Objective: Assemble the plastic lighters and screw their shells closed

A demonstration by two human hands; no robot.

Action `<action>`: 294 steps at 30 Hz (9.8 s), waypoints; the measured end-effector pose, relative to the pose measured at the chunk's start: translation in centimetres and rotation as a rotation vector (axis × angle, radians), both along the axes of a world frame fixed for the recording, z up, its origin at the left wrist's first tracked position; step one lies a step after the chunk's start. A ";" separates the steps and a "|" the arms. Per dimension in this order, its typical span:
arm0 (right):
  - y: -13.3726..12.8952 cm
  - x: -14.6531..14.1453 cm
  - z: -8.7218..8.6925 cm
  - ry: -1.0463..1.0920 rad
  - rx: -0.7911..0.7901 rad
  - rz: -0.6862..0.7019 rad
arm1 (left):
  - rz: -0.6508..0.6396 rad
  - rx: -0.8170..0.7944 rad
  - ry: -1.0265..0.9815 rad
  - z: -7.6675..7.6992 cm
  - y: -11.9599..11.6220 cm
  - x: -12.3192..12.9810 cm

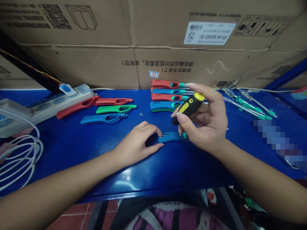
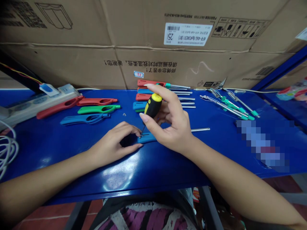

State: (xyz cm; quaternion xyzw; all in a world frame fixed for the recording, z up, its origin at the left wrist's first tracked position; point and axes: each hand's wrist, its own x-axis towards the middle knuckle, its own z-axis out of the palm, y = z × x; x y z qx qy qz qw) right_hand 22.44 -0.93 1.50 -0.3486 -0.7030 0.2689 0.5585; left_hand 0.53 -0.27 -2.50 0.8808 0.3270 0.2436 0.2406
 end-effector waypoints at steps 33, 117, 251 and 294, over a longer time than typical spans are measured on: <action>0.2 0.1 -0.6 -0.045 -0.057 0.092 | 0.012 0.017 0.000 -0.3 0.0 0.0; 2.2 -0.8 1.8 -0.512 0.530 -0.017 | -0.038 0.055 -0.026 -0.8 0.0 0.3; 1.5 0.4 3.3 -0.526 0.512 0.061 | -0.048 0.038 -0.032 -0.6 0.1 0.4; 1.5 0.5 3.4 -0.544 0.472 0.095 | -0.040 0.031 -0.019 -0.5 0.1 0.4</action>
